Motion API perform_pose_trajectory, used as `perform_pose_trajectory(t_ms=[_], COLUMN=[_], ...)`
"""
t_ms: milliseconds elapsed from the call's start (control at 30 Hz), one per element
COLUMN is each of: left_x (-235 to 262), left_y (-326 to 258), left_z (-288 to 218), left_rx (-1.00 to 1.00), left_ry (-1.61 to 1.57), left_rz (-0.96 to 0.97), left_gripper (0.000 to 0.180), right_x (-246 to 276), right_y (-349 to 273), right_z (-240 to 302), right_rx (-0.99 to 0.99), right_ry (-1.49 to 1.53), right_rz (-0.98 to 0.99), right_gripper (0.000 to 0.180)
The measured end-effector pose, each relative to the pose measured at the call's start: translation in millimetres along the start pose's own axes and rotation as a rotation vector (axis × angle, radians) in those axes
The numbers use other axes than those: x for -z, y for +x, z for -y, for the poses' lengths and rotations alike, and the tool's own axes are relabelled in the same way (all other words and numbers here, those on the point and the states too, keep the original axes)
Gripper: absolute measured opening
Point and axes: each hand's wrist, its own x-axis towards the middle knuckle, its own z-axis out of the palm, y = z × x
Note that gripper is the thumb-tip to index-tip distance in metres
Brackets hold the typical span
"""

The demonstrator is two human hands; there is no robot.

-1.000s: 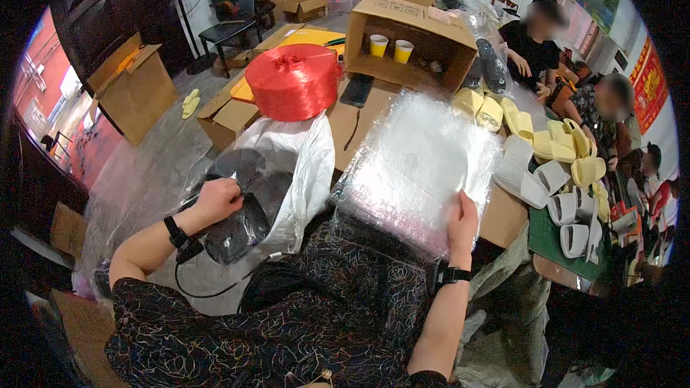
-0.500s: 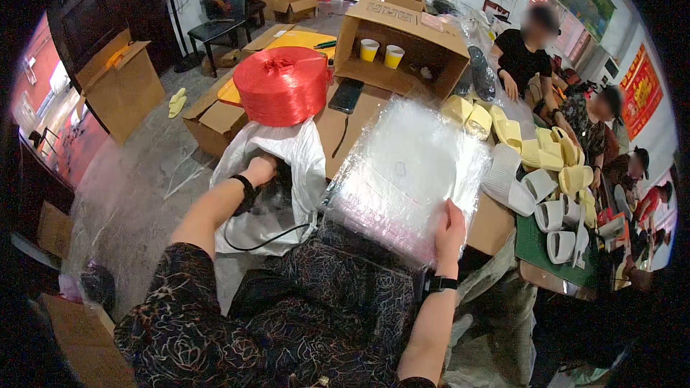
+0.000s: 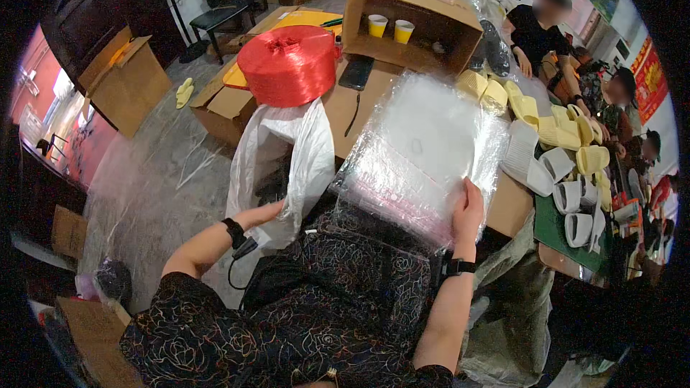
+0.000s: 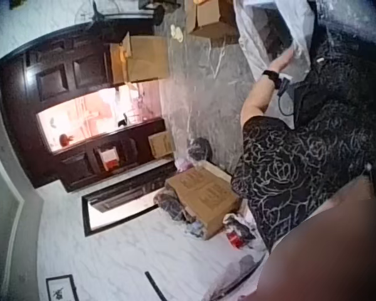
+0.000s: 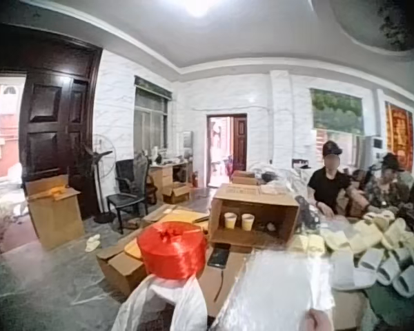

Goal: The recorder is seen placing pairs of plastic sandals/slides into transparent plastic bags.

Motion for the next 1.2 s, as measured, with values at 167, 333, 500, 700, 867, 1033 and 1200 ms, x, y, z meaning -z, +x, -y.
perform_pose_trajectory(t_ms=[167,333,500,700,867,1033,1200], left_x=[47.0,48.5,36.8,2.5,9.0,11.0,-32.1], left_y=[-24.7,-78.6,-78.8,-62.6,-62.0,-62.3,9.3], left_z=[39.4,-147.1,-217.5,-150.4,-138.5,-196.1,-241.8], left_rx=[0.227,0.113,-0.399,0.284,0.428,0.215,-0.641], left_ry=[0.753,0.818,1.013,1.027,0.826,1.102,1.329], left_rz=[-0.096,-0.77,-1.045,-0.251,0.0,-0.308,-0.569], left_gripper=[0.067,0.069,0.057,0.08,0.093,0.072,0.051], right_x=[-4.3,-0.1,-3.7,-2.0,8.7,12.6,25.9], right_y=[1.3,-0.6,-2.2,-0.5,-0.4,5.1,12.2], right_z=[-2.4,5.7,-2.4,5.5,5.4,18.2,1.4], right_rx=[0.041,0.011,0.053,0.023,-0.003,0.01,0.123], right_ry=[-0.011,0.0,-0.057,0.013,-0.04,-0.087,-0.098], right_rz=[0.033,0.01,-0.014,-0.005,0.015,0.09,0.167], right_gripper=[0.031,0.03,0.03,0.03,0.029,0.029,0.028])
